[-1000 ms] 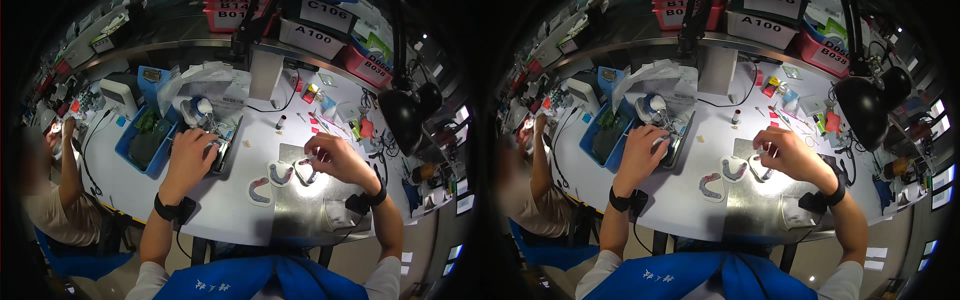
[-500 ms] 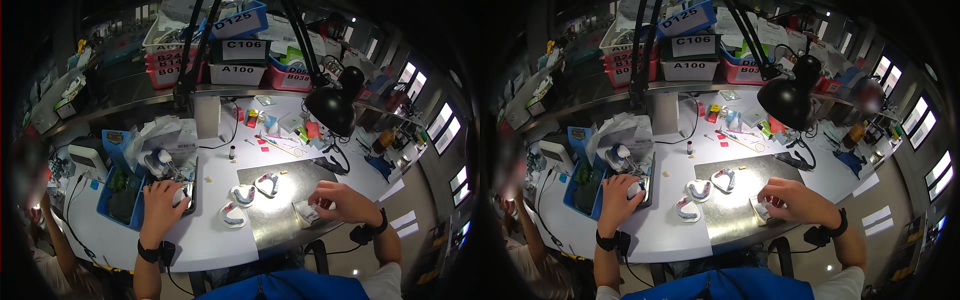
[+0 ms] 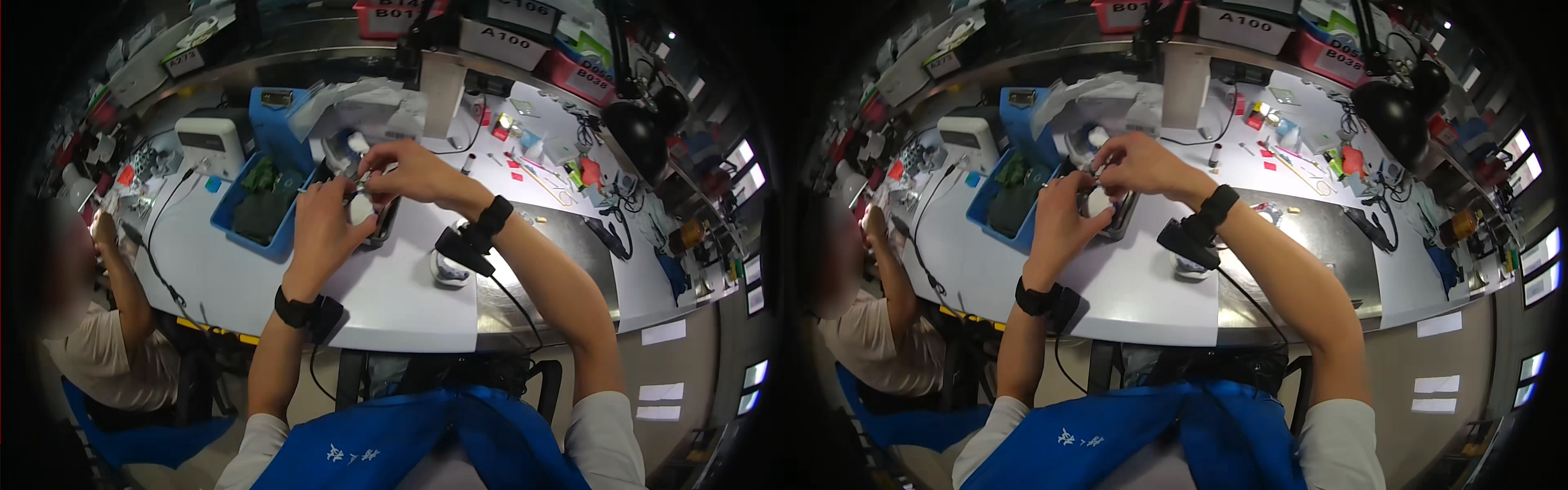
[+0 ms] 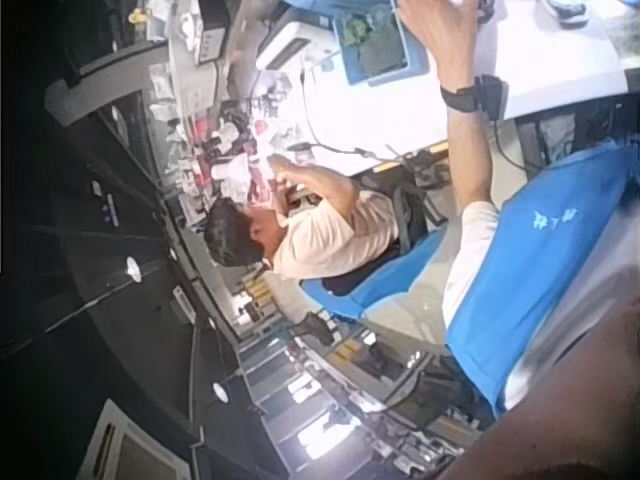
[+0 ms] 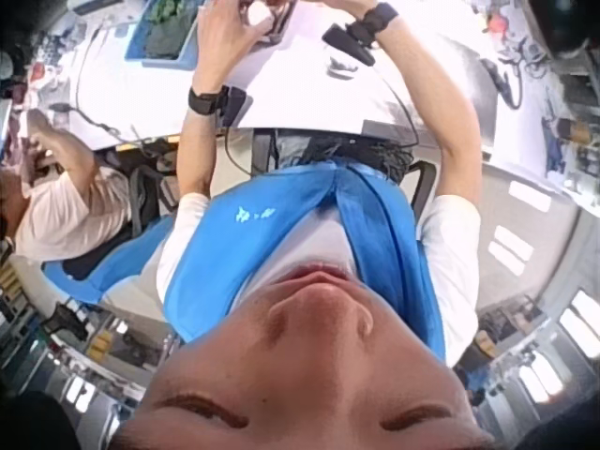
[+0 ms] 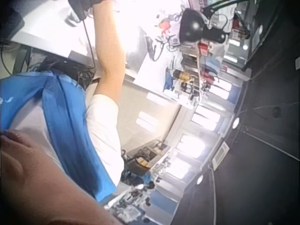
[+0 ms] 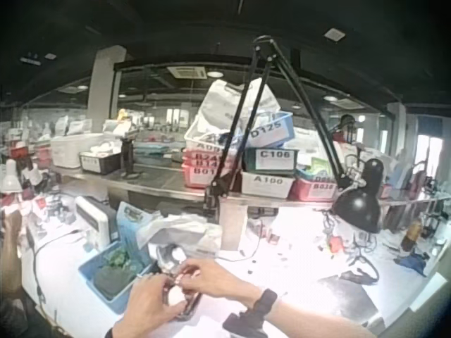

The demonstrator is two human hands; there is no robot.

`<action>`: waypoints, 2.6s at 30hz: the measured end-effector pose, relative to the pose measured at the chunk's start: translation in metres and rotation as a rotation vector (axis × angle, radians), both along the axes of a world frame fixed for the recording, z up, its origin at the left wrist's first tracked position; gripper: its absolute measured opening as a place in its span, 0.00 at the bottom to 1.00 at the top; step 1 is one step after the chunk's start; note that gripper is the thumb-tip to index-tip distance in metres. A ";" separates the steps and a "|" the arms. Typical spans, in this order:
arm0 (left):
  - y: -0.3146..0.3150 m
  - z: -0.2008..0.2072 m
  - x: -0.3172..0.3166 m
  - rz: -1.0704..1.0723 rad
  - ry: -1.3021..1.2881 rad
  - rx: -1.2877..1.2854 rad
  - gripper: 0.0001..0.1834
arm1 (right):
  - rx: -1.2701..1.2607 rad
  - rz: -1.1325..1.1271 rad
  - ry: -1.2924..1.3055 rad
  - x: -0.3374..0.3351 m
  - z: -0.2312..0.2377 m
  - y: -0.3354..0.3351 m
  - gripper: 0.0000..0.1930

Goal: The recorder is assembling and inspecting various dental models and appliances on a workstation.

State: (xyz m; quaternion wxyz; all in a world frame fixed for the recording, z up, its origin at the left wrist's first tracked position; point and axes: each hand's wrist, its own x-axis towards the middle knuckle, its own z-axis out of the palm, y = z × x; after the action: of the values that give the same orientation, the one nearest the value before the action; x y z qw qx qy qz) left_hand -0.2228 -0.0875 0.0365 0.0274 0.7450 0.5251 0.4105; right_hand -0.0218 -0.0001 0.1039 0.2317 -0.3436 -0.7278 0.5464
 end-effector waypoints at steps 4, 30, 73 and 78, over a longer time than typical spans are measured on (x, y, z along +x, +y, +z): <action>-0.004 -0.011 -0.003 0.044 -0.034 -0.005 0.26 | -0.067 0.065 -0.127 -0.010 -0.005 0.011 0.14; -0.078 0.039 0.051 -0.198 -0.313 -0.538 0.16 | 0.260 0.050 -0.827 0.239 0.104 -0.083 0.15; -0.058 -0.010 0.128 -0.043 -0.112 -0.483 0.48 | 0.128 -0.028 -0.170 0.258 -0.035 -0.024 0.14; -0.061 -0.014 0.131 -0.016 -0.147 -0.475 0.48 | 0.012 -0.154 -0.079 0.275 -0.030 -0.020 0.15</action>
State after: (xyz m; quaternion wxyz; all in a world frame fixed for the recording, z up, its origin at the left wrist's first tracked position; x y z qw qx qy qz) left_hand -0.0923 -0.1482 0.0226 0.2433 0.6900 0.5975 0.3282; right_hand 0.2530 -0.0205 0.0737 0.2462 -0.4186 -0.7111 0.5084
